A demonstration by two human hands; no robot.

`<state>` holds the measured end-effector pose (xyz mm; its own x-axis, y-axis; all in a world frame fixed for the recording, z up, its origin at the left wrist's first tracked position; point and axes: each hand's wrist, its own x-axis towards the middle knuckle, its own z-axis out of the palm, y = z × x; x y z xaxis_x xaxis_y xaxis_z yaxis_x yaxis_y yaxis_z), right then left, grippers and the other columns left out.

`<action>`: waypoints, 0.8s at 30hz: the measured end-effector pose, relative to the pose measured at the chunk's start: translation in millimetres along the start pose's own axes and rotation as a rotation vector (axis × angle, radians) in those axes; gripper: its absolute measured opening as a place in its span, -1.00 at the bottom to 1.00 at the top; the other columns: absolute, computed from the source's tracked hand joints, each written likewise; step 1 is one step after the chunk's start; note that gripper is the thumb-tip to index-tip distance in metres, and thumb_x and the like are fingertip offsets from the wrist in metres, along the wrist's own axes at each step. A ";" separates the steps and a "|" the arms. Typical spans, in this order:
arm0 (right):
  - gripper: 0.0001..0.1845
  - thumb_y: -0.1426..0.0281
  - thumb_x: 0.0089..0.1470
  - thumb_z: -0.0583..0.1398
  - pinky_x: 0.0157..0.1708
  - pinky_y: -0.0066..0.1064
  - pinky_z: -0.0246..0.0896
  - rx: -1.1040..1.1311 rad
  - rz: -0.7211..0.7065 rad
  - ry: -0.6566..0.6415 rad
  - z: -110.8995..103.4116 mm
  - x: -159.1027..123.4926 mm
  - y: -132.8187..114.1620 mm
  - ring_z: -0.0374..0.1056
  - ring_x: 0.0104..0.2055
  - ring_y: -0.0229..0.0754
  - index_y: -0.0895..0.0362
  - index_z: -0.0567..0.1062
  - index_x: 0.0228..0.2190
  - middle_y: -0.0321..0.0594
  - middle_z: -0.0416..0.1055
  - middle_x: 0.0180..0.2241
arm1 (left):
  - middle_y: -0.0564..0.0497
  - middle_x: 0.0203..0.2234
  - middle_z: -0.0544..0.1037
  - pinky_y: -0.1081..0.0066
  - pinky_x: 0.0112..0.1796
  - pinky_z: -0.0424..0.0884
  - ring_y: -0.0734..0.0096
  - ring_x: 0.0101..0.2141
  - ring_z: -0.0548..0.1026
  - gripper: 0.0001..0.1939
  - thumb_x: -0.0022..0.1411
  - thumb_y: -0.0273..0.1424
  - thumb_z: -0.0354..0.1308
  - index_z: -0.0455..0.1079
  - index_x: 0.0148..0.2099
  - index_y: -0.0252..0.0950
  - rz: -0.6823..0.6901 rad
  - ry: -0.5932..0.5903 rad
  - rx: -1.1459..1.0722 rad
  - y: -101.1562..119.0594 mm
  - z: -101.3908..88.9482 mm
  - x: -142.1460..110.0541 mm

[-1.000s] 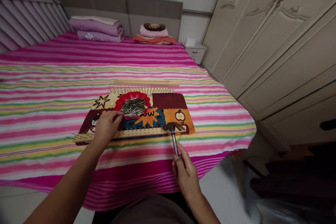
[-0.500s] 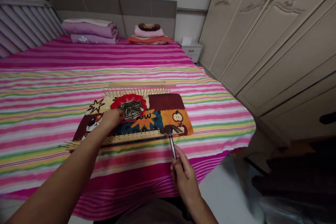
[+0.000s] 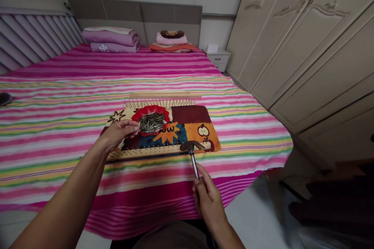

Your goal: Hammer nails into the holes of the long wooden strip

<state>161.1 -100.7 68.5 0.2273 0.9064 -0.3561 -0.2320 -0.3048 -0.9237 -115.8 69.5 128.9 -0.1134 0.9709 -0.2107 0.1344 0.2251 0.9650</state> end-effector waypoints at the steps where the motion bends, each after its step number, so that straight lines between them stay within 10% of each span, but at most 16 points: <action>1: -0.34 0.10 -0.02 0.25 -0.74 -0.58 -0.14 -0.002 0.003 -0.006 -0.7 0.1 0.7 0.01 -0.67 -0.42 0.04 0.38 0.11 -0.41 0.23 -0.55 | 0.06 -0.61 0.51 0.46 -0.46 0.34 0.49 -0.54 0.42 -0.58 -0.37 -0.29 0.41 0.45 -0.38 -0.33 -0.019 0.006 -0.046 0.9 -0.1 -6.0; 9: -0.25 0.09 -0.04 0.25 -0.74 -0.57 -0.05 -0.064 0.038 -0.066 -5.7 -2.0 -3.1 0.07 -0.67 -0.39 0.06 0.30 0.17 -0.41 0.28 -0.54 | 0.00 -0.55 0.54 0.41 -0.45 0.44 0.45 -0.51 0.48 -0.61 -0.39 -0.31 0.43 0.44 -0.44 -0.35 -0.080 0.066 -0.220 -14.5 6.7 -47.7; 15: -0.28 0.11 -0.02 0.23 -0.76 -0.58 -0.07 -0.054 0.018 -0.085 -3.1 -5.4 -6.0 0.06 -0.67 -0.40 0.07 0.31 0.16 -0.42 0.25 -0.54 | 0.06 -0.58 0.53 0.42 -0.40 0.44 0.48 -0.52 0.47 -0.58 -0.35 -0.21 0.39 0.45 -0.40 -0.33 -0.001 0.320 -0.252 -56.0 20.7 -73.2; 24: -0.28 0.13 0.01 0.22 -0.76 -0.57 -0.07 -0.059 0.010 -0.124 -1.6 -4.9 -4.0 0.05 -0.68 -0.40 0.08 0.28 0.18 -0.44 0.24 -0.57 | 0.02 -0.48 0.57 0.31 -0.24 0.47 0.36 -0.39 0.54 -0.70 -0.11 -0.20 0.25 0.44 -0.35 -0.29 0.023 0.493 -0.172 -108.0 48.4 -73.8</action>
<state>162.5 -104.4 73.7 0.1056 0.9314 -0.3483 -0.1766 -0.3272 -0.9283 -74.3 -22.5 32.7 -0.5675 0.8130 -0.1303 -0.0163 0.1472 0.9890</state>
